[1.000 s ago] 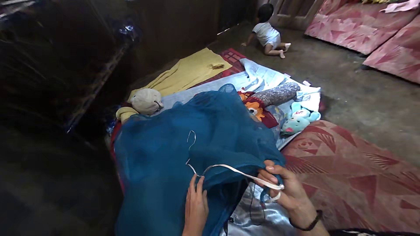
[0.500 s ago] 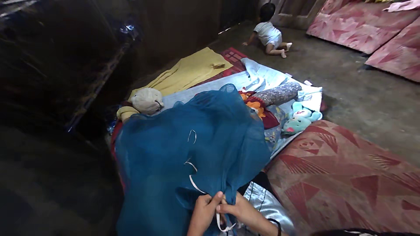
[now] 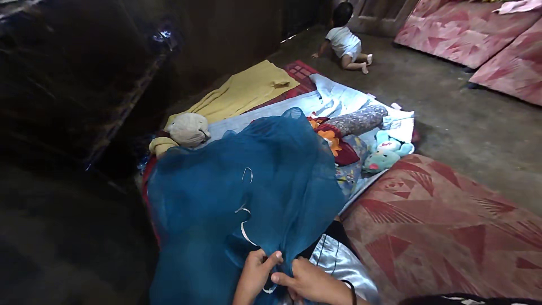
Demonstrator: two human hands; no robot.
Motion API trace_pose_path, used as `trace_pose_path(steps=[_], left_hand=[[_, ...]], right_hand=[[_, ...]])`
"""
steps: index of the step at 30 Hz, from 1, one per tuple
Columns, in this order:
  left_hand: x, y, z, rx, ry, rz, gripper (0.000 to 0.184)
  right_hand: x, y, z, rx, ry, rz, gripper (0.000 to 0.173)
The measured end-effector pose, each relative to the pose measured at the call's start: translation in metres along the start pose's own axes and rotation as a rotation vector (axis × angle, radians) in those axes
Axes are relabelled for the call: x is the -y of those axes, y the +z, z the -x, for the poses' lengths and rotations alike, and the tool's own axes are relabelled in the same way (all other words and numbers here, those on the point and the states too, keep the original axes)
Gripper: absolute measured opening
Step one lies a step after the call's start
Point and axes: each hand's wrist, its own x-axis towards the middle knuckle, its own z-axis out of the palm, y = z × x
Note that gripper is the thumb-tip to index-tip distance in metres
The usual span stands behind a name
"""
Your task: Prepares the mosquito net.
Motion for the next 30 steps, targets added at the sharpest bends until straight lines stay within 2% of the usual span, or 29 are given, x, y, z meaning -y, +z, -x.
trace_pose_path(steps=[2,4,6,8,12,17,23,30], left_hand=[[0.001,-0.001,-0.002,0.028,-0.041,-0.045,0.018],[0.001,-0.003,-0.003,0.085,-0.112,-0.16,0.03],[0.001,-0.006,-0.004,0.134,-0.17,-0.249,0.042],[0.002,-0.008,-0.004,0.139,-0.17,-0.27,0.046],[0.003,-0.005,-0.003,0.117,-0.066,-0.228,0.037],[0.009,0.007,-0.003,-0.06,-0.02,0.098,0.016],[0.006,0.005,-0.003,-0.172,0.017,0.273,0.017],[0.011,0.002,-0.004,-0.166,0.04,0.281,0.017]], right_hand=[[-0.009,0.004,-0.001,-0.01,-0.127,-0.151,0.055],[-0.014,0.007,-0.003,-0.006,-0.256,-0.342,0.048],[-0.016,0.006,-0.004,0.021,-0.332,-0.509,0.043],[-0.018,0.004,-0.005,0.065,-0.369,-0.579,0.04],[-0.019,0.003,-0.007,0.101,-0.398,-0.607,0.033],[-0.023,0.001,-0.011,0.091,-0.402,-0.556,0.03],[-0.016,-0.008,-0.005,-0.041,-0.328,-0.589,0.032],[-0.018,-0.015,-0.003,-0.088,-0.313,-0.615,0.034]])
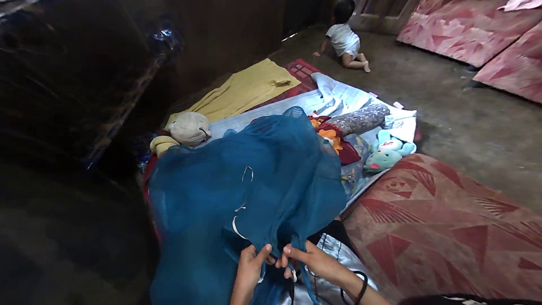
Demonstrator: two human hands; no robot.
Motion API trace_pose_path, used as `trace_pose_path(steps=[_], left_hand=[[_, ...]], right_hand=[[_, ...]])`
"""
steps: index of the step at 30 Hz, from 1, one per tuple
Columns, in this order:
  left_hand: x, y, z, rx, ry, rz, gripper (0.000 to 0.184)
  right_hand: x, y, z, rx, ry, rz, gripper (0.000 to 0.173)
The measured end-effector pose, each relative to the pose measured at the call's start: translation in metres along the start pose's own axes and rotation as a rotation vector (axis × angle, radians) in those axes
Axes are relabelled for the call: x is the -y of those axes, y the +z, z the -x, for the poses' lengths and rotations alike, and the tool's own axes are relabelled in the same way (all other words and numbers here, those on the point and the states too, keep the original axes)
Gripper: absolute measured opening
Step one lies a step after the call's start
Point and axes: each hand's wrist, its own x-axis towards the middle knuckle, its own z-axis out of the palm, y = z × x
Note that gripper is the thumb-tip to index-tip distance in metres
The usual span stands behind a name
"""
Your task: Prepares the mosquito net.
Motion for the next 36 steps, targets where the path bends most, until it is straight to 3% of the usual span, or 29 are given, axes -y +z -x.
trace_pose_path(steps=[10,17,20,22,26,29,33,36], left_hand=[[-0.005,0.005,0.001,-0.027,0.013,0.039,0.018],[-0.006,0.002,0.0,-0.127,-0.031,0.256,0.02],[-0.014,0.001,0.001,-0.144,-0.138,0.312,0.022],[-0.014,0.0,0.001,-0.148,-0.15,0.318,0.034],[-0.011,-0.003,-0.002,-0.173,-0.149,0.411,0.056],[-0.011,-0.009,-0.003,-0.175,-0.137,0.479,0.057],[-0.011,-0.014,-0.003,-0.195,-0.089,0.464,0.042],[-0.011,-0.016,-0.006,-0.243,-0.04,0.444,0.04]], right_hand=[[0.003,0.008,-0.002,-0.13,0.021,0.002,0.029],[0.005,0.01,-0.004,-0.277,0.033,0.088,0.032],[0.005,0.013,-0.005,-0.369,0.085,-0.154,0.036],[0.002,0.014,-0.007,-0.417,0.091,-0.312,0.034],[-0.006,0.017,-0.012,-0.515,0.027,-0.656,0.057],[-0.005,0.017,-0.013,-0.585,0.008,-0.781,0.052],[-0.002,0.009,-0.012,-0.525,0.121,-0.639,0.031],[-0.004,0.001,-0.009,-0.326,0.158,-0.591,0.031]])
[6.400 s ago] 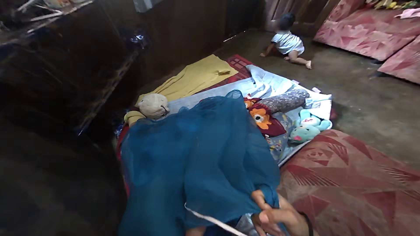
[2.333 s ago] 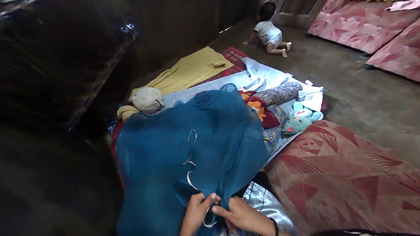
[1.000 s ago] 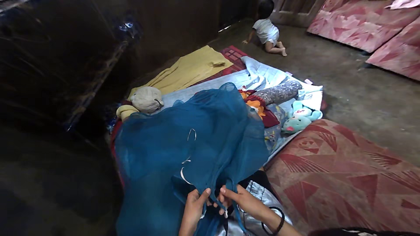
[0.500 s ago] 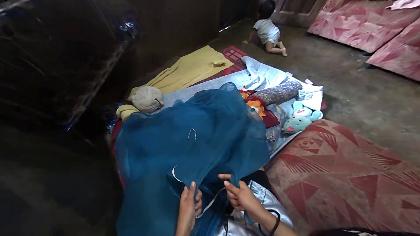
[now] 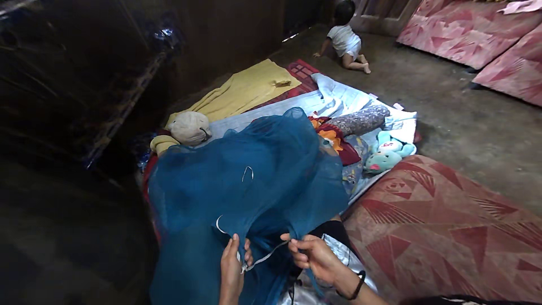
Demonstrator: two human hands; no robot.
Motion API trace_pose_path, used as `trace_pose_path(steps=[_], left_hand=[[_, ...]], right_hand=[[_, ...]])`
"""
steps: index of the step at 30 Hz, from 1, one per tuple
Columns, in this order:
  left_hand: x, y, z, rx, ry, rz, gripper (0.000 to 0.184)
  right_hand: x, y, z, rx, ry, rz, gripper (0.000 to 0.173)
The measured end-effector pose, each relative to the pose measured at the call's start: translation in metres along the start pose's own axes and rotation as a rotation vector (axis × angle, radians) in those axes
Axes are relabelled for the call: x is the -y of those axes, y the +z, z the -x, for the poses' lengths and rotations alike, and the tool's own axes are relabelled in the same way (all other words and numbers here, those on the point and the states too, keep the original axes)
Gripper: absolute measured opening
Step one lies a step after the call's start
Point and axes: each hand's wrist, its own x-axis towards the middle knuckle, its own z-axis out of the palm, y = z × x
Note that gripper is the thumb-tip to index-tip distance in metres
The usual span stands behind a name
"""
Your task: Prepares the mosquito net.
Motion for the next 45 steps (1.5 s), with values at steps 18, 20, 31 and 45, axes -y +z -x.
trace_pose_path(steps=[18,20,31,45], left_hand=[[0.014,0.056,0.017,0.31,0.374,-1.039,0.035],[0.011,0.056,0.015,0.352,0.347,-1.116,0.034],[-0.019,0.023,0.021,0.841,0.072,-1.256,0.04],[0.039,0.023,0.02,0.625,0.15,-0.93,0.026]], right_hand=[[0.016,-0.005,0.02,0.288,-0.061,-0.05,0.044],[0.016,-0.002,0.021,0.261,-0.072,0.055,0.046],[-0.003,0.004,0.014,0.353,-0.001,0.238,0.044],[0.018,0.002,0.036,0.494,0.059,0.092,0.041]])
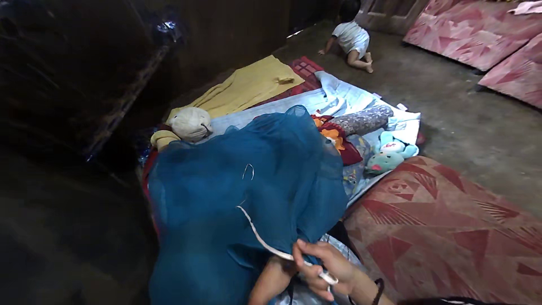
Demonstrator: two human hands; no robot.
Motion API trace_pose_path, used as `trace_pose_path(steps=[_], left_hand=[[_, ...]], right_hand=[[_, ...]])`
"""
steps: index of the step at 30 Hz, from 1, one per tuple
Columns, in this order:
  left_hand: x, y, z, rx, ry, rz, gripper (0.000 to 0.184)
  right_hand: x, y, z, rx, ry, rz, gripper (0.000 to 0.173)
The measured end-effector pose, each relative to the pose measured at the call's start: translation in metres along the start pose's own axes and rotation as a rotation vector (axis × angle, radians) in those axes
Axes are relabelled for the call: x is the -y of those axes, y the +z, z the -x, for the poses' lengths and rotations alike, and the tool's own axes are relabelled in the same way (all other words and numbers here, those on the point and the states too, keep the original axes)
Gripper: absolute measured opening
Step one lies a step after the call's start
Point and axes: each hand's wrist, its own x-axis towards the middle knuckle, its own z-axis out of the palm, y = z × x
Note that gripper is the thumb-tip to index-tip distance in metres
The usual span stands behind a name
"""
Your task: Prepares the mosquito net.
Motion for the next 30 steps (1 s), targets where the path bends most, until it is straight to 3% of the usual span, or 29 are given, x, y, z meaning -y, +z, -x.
trace_pose_path(steps=[1,4,6,8,9,12,14,19,26,30], left_hand=[[-0.01,0.005,0.004,-0.105,-0.014,-0.058,0.023],[-0.058,-0.002,0.005,-0.195,-0.39,-0.057,0.029],[-0.027,0.003,-0.001,-0.453,-0.215,0.136,0.036],[-0.008,0.002,-0.007,-0.546,-0.045,0.322,0.022],[-0.007,-0.002,-0.008,-0.53,-0.012,0.396,0.012],[-0.006,-0.011,-0.001,-0.351,0.076,0.714,0.04],[-0.005,-0.013,0.005,-0.256,0.093,0.872,0.044],[-0.024,-0.013,0.0,-0.236,-0.115,0.709,0.036],[-0.023,-0.012,-0.009,-0.302,-0.196,0.629,0.02],[-0.019,-0.019,-0.01,-0.415,-0.124,0.756,0.035]], right_hand=[[-0.001,0.005,0.001,-0.028,0.026,0.092,0.038],[-0.002,0.017,0.002,-0.099,0.019,0.24,0.033],[-0.003,0.02,0.001,-0.131,-0.032,0.247,0.034],[-0.004,0.021,-0.002,-0.173,-0.075,0.248,0.036],[-0.005,0.02,-0.004,-0.18,-0.101,0.226,0.039],[-0.009,0.012,-0.009,-0.169,-0.156,0.125,0.048],[-0.009,0.008,-0.011,-0.174,-0.122,0.133,0.05],[-0.004,0.009,-0.012,-0.17,-0.002,0.362,0.03],[0.002,-0.005,-0.01,-0.143,0.08,0.725,0.025],[0.012,-0.007,-0.007,-0.284,0.074,0.687,0.026]])
